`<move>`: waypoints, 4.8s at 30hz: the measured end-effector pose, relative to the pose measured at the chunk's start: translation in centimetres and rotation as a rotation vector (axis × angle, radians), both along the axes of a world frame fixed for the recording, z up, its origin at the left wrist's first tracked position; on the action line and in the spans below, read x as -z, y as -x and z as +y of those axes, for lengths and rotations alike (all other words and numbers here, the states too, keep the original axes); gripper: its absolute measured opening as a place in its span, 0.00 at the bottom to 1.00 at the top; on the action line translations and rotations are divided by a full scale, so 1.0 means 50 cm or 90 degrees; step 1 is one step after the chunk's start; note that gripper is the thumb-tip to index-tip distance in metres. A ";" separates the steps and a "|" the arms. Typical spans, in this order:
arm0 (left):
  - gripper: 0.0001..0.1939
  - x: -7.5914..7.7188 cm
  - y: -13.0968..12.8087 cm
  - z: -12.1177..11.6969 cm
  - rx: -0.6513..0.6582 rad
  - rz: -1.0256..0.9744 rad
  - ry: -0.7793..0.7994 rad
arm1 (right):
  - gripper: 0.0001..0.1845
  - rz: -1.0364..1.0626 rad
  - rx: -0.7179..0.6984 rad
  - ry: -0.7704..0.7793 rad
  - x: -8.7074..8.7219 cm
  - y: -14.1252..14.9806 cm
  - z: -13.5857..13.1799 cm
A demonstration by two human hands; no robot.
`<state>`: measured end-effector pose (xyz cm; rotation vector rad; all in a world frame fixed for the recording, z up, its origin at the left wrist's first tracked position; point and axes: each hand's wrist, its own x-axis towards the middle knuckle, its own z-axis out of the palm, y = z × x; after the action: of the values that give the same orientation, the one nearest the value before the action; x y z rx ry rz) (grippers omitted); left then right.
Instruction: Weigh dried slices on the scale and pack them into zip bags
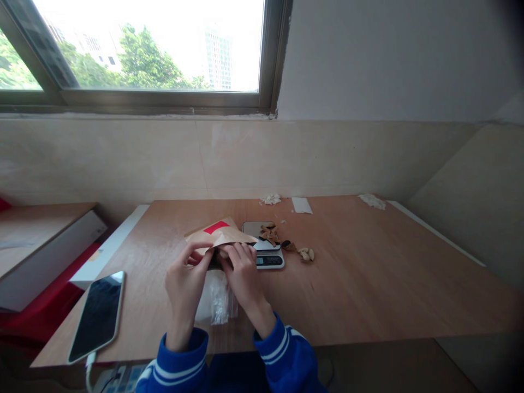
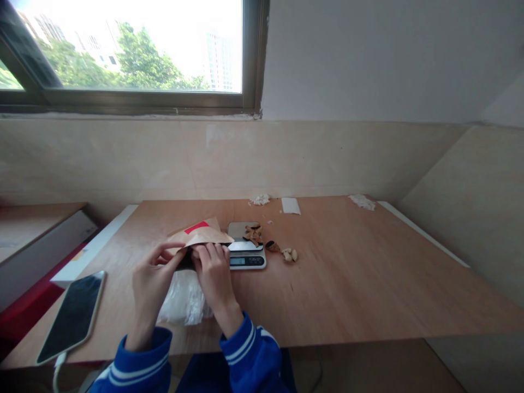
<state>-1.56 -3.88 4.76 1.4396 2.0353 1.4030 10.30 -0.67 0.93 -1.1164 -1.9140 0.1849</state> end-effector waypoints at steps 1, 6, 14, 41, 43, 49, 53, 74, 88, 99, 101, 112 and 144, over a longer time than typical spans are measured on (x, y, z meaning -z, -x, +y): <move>0.12 0.000 0.001 0.002 -0.001 0.000 -0.004 | 0.09 0.034 -0.004 -0.042 0.005 -0.004 -0.003; 0.12 -0.001 0.004 0.018 -0.006 -0.011 -0.029 | 0.09 0.186 -0.018 -0.167 0.007 -0.021 -0.008; 0.12 0.018 0.007 0.029 0.002 -0.098 -0.053 | 0.06 0.337 -0.021 -0.109 0.000 -0.041 0.003; 0.12 0.028 0.017 0.027 0.032 -0.161 -0.097 | 0.12 -0.045 0.079 0.017 0.159 -0.126 0.160; 0.12 0.030 0.016 0.025 0.035 -0.163 -0.094 | 0.14 -0.070 0.072 0.026 0.155 -0.129 0.163; 0.13 0.031 0.014 0.024 0.031 -0.158 -0.093 | 0.13 0.025 0.094 -0.053 0.118 -0.115 0.090; 0.13 0.026 0.006 0.023 0.031 -0.154 -0.090 | 0.14 0.135 0.017 -0.168 0.090 -0.075 0.004; 0.13 0.035 -0.001 0.019 0.038 -0.150 -0.095 | 0.21 0.108 -0.154 0.144 -0.013 0.000 -0.016; 0.12 0.020 -0.004 0.071 -0.104 -0.129 -0.234 | 0.21 0.114 -0.110 -0.019 -0.029 -0.017 -0.046; 0.18 0.028 0.068 0.226 -0.129 -0.103 -0.380 | 0.17 0.023 0.061 0.106 0.134 -0.098 -0.046; 0.19 0.059 0.074 0.226 -0.113 -0.089 -0.362 | 0.18 0.011 0.102 0.092 0.164 -0.111 -0.044; 0.14 0.085 0.076 0.164 -0.136 -0.110 -0.286 | 0.13 0.127 0.190 0.139 0.211 -0.222 -0.070; 0.18 0.155 -0.129 0.026 0.303 -0.166 -0.033 | 0.16 0.322 -0.109 0.450 0.089 -0.133 -0.104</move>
<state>4.89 -2.58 -2.98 1.5366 1.3894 1.3547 16.95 -5.89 -3.54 -1.1884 -1.4981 1.1934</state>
